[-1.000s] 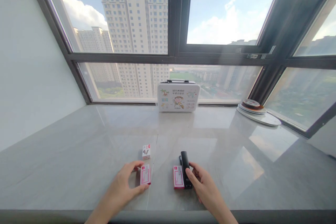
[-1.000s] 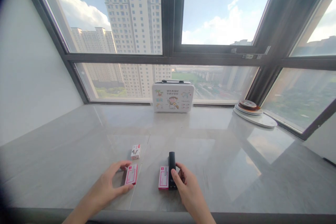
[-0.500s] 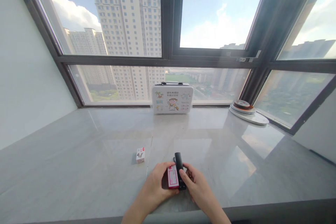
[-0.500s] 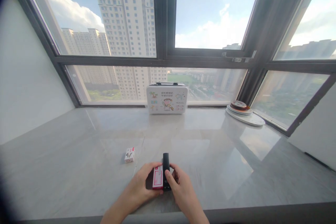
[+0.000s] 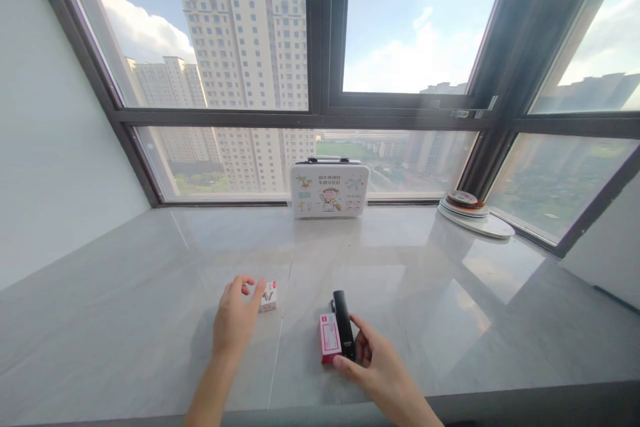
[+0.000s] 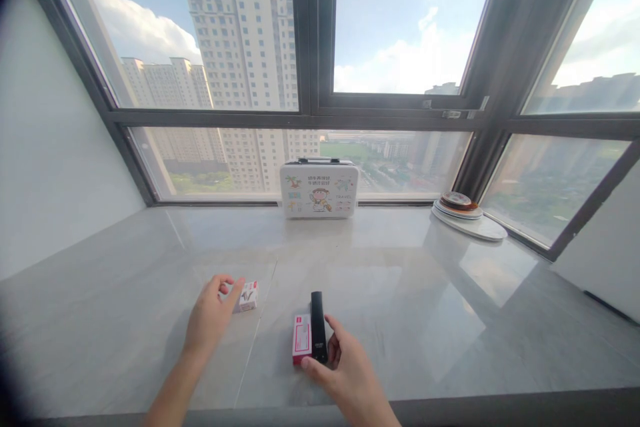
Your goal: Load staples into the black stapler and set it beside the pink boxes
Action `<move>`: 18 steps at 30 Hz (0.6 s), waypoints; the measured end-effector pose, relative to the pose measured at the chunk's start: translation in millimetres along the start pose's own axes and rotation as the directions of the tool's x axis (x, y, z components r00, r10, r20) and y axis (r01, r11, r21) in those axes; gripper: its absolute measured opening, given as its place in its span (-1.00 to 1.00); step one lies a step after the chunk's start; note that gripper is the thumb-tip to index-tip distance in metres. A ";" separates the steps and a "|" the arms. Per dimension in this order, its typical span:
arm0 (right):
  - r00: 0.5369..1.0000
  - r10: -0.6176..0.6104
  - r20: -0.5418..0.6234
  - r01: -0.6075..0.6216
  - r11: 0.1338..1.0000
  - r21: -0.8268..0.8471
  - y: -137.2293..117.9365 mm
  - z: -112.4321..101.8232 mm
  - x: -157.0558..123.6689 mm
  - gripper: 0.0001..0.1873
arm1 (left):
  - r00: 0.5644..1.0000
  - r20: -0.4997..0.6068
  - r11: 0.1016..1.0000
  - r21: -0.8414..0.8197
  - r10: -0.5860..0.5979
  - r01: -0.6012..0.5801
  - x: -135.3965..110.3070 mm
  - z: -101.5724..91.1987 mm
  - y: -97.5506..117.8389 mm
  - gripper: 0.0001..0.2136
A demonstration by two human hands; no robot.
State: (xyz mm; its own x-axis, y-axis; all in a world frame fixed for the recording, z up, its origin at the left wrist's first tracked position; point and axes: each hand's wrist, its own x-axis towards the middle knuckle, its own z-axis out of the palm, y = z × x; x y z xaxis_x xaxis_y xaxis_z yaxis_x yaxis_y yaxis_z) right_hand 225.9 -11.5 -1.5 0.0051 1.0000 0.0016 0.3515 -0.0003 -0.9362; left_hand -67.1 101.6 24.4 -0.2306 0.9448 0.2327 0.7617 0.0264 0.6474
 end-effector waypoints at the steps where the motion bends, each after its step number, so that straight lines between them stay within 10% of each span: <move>1: 1.000 -0.005 0.016 0.006 1.000 -0.022 -2.2 0.8 -0.3 -0.16 | 0.998 0.054 1.000 0.022 -0.021 0.020 8.8 -1.2 -6.3 -0.62; 9: 0.997 -0.049 0.067 0.062 0.976 -0.208 -34.1 -0.8 6.9 -0.42 | 0.905 0.391 0.986 -0.058 0.166 -0.155 -6.0 38.5 27.1 -0.50; 18: 0.992 -0.071 0.100 0.088 0.980 -0.179 -34.6 -4.1 11.6 -0.46 | 0.786 0.529 0.948 -0.174 0.319 -0.267 -23.6 58.4 67.1 -0.42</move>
State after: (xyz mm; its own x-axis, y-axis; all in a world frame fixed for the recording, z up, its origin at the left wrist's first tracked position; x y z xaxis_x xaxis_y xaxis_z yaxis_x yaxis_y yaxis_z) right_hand 217.6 0.1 32.3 -0.1131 0.9930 0.0329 0.5125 0.0867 -0.8543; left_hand 24.8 100.2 20.0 0.3819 0.9242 0.0057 0.6781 -0.2844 0.6777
